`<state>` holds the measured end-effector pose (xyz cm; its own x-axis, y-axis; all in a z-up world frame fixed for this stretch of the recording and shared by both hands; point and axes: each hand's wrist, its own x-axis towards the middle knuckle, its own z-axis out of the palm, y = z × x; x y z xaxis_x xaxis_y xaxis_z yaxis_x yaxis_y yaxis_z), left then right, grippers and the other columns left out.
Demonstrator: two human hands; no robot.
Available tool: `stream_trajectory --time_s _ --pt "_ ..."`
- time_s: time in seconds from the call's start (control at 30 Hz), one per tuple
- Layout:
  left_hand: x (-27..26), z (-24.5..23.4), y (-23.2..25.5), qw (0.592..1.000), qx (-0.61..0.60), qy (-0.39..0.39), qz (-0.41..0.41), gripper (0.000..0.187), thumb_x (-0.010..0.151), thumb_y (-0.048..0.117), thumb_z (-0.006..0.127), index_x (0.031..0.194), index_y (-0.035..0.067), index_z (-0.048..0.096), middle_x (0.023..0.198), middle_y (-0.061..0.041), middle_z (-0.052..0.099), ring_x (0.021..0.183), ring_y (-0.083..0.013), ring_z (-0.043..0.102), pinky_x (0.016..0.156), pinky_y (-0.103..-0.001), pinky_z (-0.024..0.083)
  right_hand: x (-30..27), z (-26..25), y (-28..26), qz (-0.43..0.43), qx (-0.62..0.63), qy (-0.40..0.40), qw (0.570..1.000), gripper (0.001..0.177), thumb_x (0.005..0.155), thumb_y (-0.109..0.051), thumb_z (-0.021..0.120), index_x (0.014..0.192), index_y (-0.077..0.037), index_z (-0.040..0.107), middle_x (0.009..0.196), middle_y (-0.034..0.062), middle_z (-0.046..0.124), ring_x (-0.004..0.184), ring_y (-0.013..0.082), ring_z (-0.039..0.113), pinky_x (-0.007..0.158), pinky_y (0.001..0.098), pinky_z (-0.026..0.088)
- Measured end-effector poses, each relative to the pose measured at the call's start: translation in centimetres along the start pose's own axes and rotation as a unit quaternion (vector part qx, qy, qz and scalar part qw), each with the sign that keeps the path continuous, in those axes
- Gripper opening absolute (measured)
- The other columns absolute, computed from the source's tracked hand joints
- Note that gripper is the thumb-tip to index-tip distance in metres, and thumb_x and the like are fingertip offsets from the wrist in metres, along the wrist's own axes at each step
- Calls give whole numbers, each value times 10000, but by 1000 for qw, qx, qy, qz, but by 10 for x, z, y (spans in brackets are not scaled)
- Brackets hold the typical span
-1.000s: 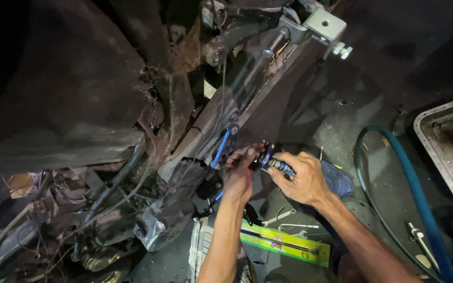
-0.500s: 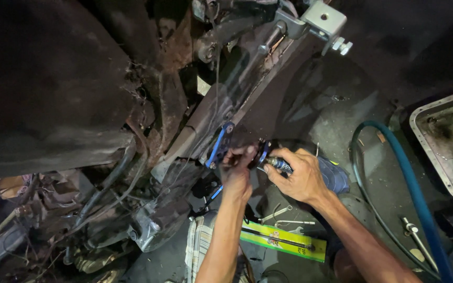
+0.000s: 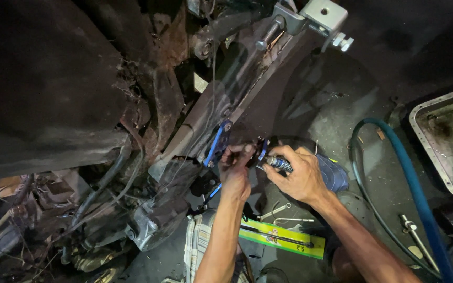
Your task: The person uses a ratchet and wrench to loosen and remove bolts from a blue motorcycle swingarm. They then detach the swingarm and handle small parts like washers and nuts.
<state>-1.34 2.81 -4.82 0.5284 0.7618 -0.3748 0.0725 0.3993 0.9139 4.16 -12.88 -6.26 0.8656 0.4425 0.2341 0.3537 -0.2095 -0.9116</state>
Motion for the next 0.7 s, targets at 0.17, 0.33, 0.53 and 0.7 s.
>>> stream_trajectory --time_s 0.17,0.33,0.53,0.7 --pt "-13 18 15 992 -35 99 -69 609 865 128 932 1350 83 567 1257 -77 682 1140 -233 696 1216 -572 295 -1 0 10 8 -23 -11 1000 337 832 -371 916 1096 -226 766 650 13 764 670 342 727 676 454 594" --pt "-3 -13 3 996 -49 -79 -16 176 1014 52 740 1147 -8 838 1144 -279 818 1126 -396 803 1044 -463 597 6 -17 -15 40 -68 -51 996 323 804 -320 901 1073 -216 757 670 67 787 712 393 759 714 510 603" --pt "6 32 -9 979 -114 134 -104 552 842 87 950 1314 11 673 1212 -293 762 1066 -528 770 832 -662 659 24 -45 -35 123 -132 -146 973 296 861 -415 827 1097 -257 744 766 73 821 805 400 795 795 522 607" --pt "-12 9 -5 990 -47 -132 -5 378 1049 212 671 1328 -32 745 1288 -275 769 1305 -398 708 1167 -487 507 27 -56 -28 164 -120 -173 964 325 851 -417 823 1128 -261 758 829 83 833 866 409 806 838 531 611"
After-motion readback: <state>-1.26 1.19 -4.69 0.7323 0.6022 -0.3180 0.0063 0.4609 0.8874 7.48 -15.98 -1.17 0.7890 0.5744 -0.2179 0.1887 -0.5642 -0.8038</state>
